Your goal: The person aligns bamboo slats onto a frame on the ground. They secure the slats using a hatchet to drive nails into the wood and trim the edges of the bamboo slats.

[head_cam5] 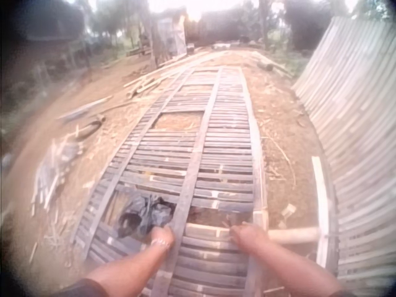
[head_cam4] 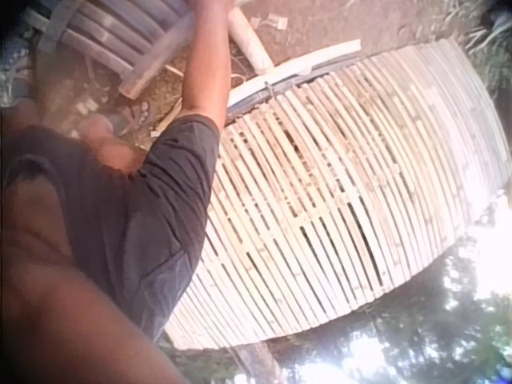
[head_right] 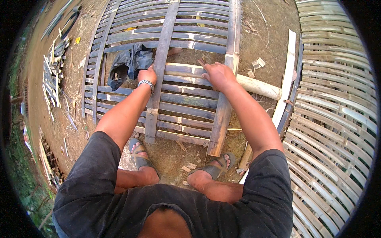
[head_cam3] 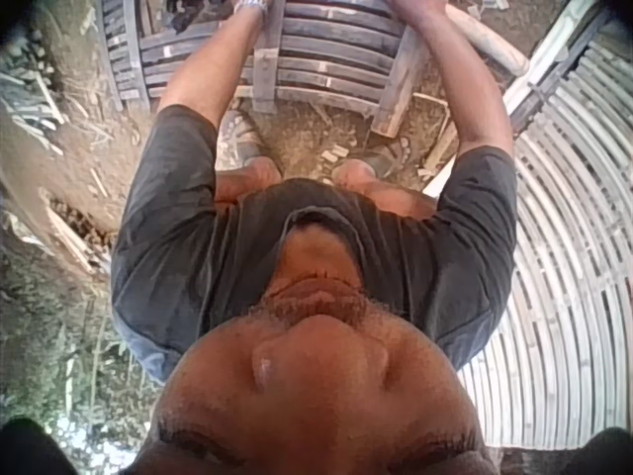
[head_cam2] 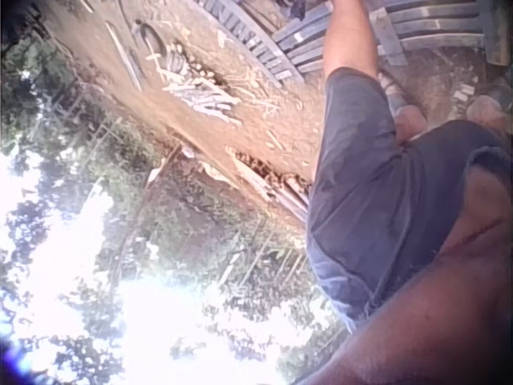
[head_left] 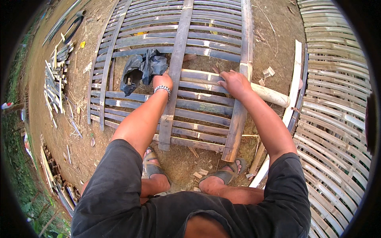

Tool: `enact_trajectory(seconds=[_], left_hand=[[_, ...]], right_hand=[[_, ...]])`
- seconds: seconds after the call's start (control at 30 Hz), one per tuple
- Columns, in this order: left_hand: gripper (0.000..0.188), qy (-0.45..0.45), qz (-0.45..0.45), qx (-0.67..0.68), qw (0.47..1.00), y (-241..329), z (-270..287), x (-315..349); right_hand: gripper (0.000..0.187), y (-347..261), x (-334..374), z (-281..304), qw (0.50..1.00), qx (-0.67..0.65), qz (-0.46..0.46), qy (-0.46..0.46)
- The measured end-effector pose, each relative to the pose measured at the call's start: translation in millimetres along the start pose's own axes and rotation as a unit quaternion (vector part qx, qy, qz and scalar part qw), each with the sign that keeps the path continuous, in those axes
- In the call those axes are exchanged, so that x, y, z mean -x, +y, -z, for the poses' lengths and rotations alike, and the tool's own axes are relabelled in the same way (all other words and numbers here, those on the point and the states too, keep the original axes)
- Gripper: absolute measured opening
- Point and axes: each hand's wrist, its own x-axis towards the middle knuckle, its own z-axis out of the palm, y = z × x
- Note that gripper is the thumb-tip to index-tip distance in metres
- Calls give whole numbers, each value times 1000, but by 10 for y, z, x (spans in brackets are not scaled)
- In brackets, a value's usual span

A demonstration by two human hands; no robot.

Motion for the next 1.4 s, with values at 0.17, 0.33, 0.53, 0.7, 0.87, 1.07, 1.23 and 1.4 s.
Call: enact_trajectory(seconds=[0.17,0.33,0.53,0.7,0.87,1.07,1.23,1.4], left_hand=[[56,25,-12,1,1000,-45,-27,-23],[52,5,-20,-1,1000,10,10,35],[58,6,-22,10,1000,-27,28,41],[61,-6,-108,9,994,-99,160,185],[55,7,-162,14,987,-131,261,352],[58,-4,-182,22,983,43,195,393],[60,-4,-176,25,984,55,165,319],[58,-13,-181,11,983,121,289,355]], right_hand=[[28,-34,-27,-44,1000,12,0,2],[29,-35,8,-39,1000,7,-10,-3],[35,-41,66,56,1000,-14,-5,17],[43,88,403,393,969,-126,-164,135],[47,258,872,397,930,-141,-307,145],[50,146,805,119,890,-238,-373,108],[42,168,743,-216,844,-279,-409,208],[37,47,720,-241,823,-303,-411,248]])
